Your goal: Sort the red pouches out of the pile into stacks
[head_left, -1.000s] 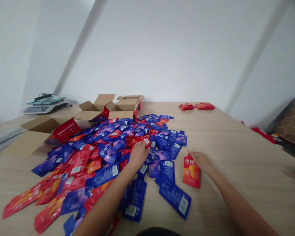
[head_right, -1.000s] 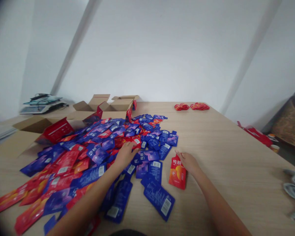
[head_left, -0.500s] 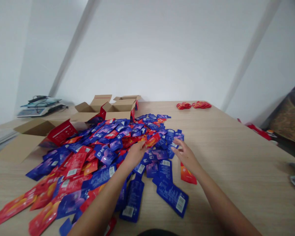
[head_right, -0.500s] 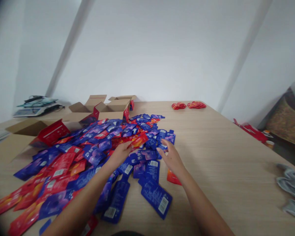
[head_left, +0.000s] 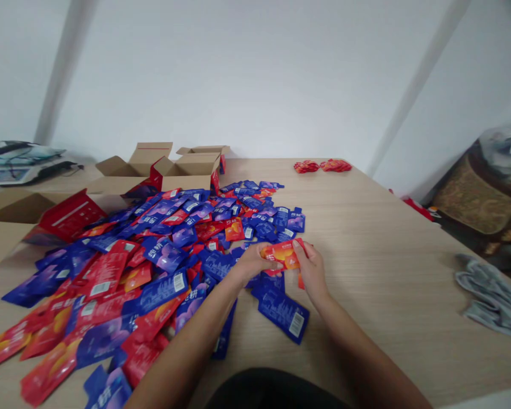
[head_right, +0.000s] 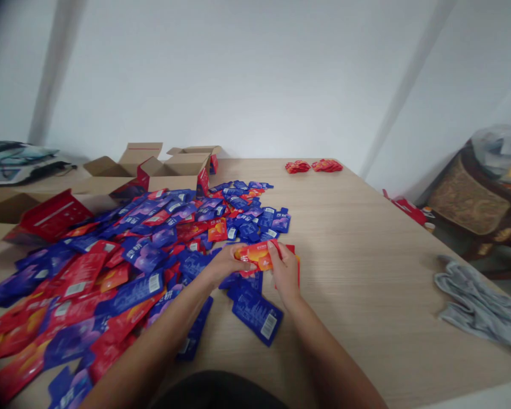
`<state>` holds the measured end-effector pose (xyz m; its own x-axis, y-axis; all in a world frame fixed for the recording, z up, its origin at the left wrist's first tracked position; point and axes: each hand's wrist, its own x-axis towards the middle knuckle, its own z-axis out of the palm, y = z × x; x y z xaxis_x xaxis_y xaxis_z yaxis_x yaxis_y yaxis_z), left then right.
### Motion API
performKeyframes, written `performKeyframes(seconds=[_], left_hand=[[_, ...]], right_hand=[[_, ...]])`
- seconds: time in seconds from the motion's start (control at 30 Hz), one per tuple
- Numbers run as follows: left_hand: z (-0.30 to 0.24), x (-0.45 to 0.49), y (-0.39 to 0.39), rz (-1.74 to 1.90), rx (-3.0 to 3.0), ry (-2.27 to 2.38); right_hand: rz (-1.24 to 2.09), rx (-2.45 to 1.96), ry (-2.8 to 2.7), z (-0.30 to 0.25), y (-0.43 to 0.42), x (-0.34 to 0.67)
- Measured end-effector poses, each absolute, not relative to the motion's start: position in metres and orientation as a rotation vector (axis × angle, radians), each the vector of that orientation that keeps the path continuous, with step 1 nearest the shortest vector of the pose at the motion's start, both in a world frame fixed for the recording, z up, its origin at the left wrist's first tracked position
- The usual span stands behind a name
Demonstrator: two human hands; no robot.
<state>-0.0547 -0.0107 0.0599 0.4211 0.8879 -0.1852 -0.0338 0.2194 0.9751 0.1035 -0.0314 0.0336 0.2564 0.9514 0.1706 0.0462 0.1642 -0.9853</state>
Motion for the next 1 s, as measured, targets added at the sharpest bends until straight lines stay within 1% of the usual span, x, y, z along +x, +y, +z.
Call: performKeyframes(seconds=[0.13, 0.27, 0.37, 0.47, 0.57, 0.67, 0.8, 1.0], left_hand=[[0.063, -0.053, -0.016, 0.971, 1.010, 0.928], [0.056, -0.032, -0.032, 1.194, 0.746, 0.805], [0.050, -0.019, -0.036, 1.266, 0.815, 0.839], [0.048, -0.024, -0.031, 1.366, 0.967, 0.980], [0.047, -0.038, -0.027, 1.231, 1.202, 0.976], [0.047, -0.048, -0.029, 1.083, 1.365, 0.952], [0.044, -0.044, -0.037, 1.164, 1.308, 1.011], [0.042, -0.033, -0.045, 1.156, 0.945, 0.972]], right_hand=[[1.003, -1.158, -0.979, 0.036, -0.032, 0.097], [0.969, -1.082, -0.864, 0.033, -0.037, 0.091], [0.924, -1.097, -0.892, 0.032, -0.041, 0.090], [0.956, -1.089, -1.062, 0.033, -0.040, 0.095], [1.133, -1.049, -1.185, 0.032, -0.035, 0.103], [1.283, -1.029, -1.149, 0.028, -0.031, 0.106], [1.203, -1.063, -1.110, 0.024, -0.032, 0.098], [1.157, -1.089, -1.078, 0.030, -0.040, 0.087]])
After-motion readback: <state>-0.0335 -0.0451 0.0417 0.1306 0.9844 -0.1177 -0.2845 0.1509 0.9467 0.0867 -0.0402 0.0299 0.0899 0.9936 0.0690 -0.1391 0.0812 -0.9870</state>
